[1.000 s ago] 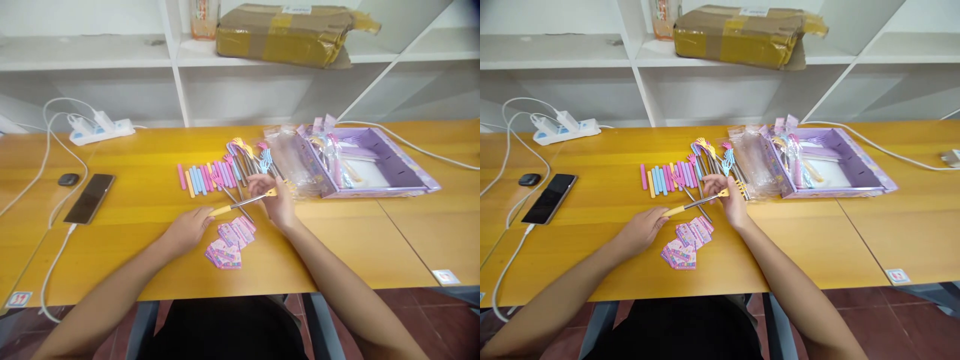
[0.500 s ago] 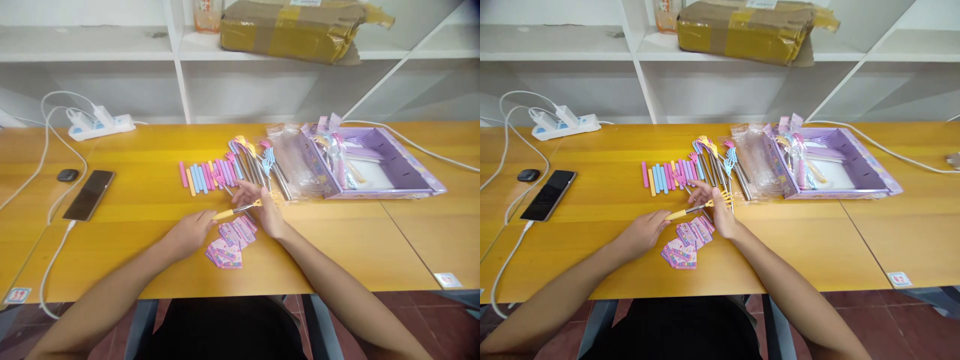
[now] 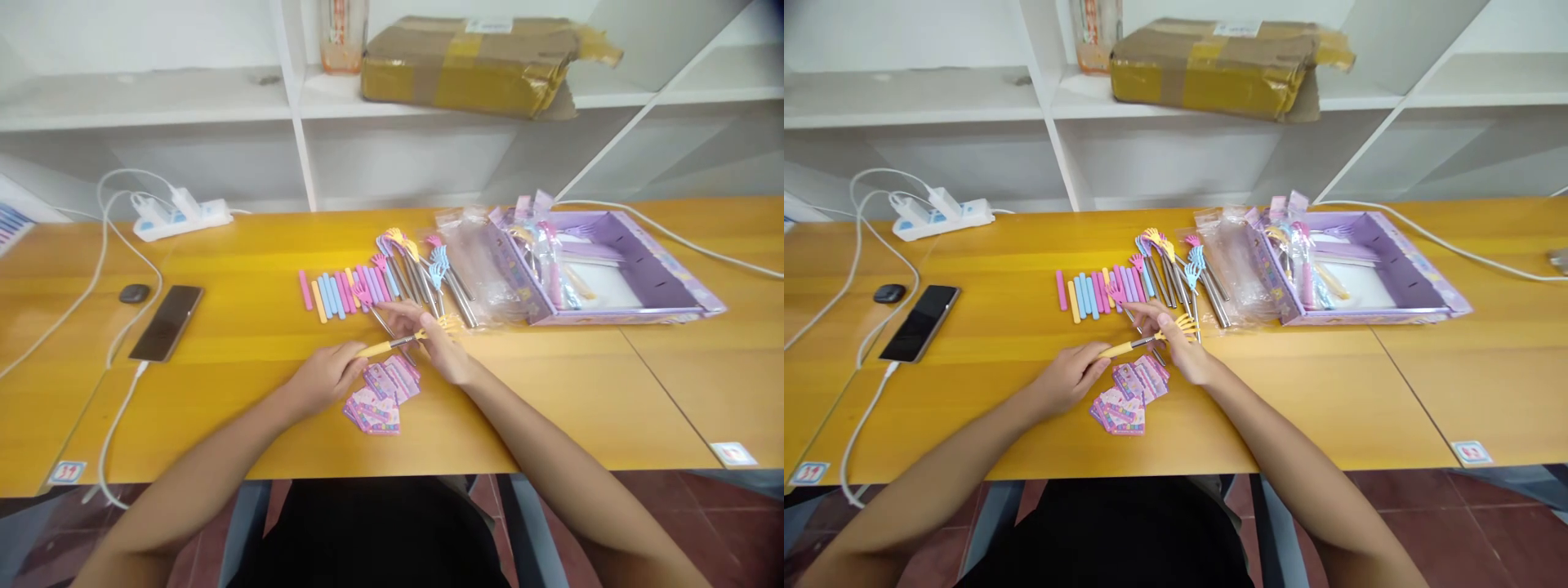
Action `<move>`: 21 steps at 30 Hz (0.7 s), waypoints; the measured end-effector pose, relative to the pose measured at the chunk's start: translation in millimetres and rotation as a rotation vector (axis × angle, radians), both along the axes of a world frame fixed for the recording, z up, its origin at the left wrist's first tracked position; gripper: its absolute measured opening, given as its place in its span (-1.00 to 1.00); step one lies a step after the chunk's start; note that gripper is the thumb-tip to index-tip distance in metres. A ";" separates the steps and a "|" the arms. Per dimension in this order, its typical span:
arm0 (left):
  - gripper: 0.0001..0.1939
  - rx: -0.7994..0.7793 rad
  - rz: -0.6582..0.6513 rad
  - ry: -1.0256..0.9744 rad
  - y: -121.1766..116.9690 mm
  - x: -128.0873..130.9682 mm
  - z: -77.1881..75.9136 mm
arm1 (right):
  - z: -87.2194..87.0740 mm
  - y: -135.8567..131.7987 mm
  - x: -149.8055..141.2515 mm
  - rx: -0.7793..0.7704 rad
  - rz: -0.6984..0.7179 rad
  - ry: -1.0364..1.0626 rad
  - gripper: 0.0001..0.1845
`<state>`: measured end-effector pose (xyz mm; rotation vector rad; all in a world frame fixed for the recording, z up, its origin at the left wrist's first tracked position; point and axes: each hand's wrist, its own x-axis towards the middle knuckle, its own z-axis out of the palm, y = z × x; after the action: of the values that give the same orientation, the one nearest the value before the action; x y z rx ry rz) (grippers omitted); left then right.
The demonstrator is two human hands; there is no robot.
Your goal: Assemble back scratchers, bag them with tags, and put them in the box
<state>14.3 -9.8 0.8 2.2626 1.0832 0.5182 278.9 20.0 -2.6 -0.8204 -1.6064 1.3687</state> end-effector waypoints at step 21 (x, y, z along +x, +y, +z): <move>-0.79 0.879 -0.102 0.312 -65.8 -7.7 67.6 | 76.8 -107.5 5.6 1.174 -0.340 -0.734 -0.75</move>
<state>6.6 -75.6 68.4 3.2335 0.9803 0.7103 284.6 -87.4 74.2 -0.7808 -2.2418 -0.2791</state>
